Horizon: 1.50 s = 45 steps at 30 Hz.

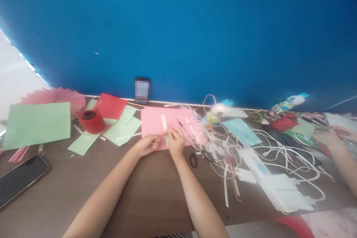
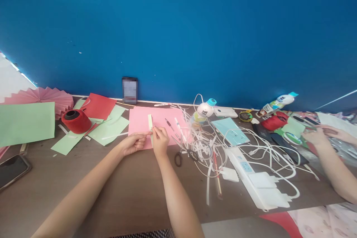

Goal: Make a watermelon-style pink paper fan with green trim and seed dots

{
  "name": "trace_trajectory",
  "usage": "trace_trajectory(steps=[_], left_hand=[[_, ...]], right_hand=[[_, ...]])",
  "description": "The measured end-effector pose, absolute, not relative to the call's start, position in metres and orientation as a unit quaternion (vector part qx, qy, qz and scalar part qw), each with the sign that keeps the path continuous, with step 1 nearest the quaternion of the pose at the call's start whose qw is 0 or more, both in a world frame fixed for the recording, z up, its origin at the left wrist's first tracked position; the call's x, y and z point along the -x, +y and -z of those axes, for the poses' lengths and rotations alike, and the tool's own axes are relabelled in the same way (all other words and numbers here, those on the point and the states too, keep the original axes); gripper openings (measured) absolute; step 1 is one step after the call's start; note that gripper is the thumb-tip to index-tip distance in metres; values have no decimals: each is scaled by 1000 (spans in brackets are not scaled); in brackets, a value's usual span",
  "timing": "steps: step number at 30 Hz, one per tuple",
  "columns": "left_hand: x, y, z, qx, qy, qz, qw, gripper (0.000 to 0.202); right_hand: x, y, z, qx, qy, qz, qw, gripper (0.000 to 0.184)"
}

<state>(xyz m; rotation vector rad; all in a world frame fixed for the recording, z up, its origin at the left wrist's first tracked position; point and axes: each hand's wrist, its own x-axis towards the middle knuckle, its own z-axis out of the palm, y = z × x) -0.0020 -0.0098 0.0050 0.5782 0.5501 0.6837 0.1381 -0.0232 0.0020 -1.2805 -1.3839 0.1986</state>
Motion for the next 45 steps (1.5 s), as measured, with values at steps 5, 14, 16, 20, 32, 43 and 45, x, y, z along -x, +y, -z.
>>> trace_trajectory(steps=[5,14,16,20,32,43,45], left_hand=[[4,-9,-6,-290,271,-299,868,25],[2,-13,-11,-319,279,-284,860,4],[1,-12,-9,-283,262,-284,878,9],[0,-8,-4,-170,225,-265,922,13],[7,-8,-13,-28,186,-340,921,25],[6,-9,-6,-191,247,-321,894,24],[4,-9,-5,-225,260,-315,885,22]], right_hand=[[-145,-19,-3,524,-604,-193,569,15],[-139,-18,-5,568,-461,-336,593,22],[-137,-19,-3,566,-437,-363,598,25],[-135,-20,-1,556,-422,-371,613,28],[-143,-21,-12,538,-589,-112,592,17],[-159,-14,-5,550,-685,-145,455,19],[-154,-13,-6,571,-636,-159,494,19]])
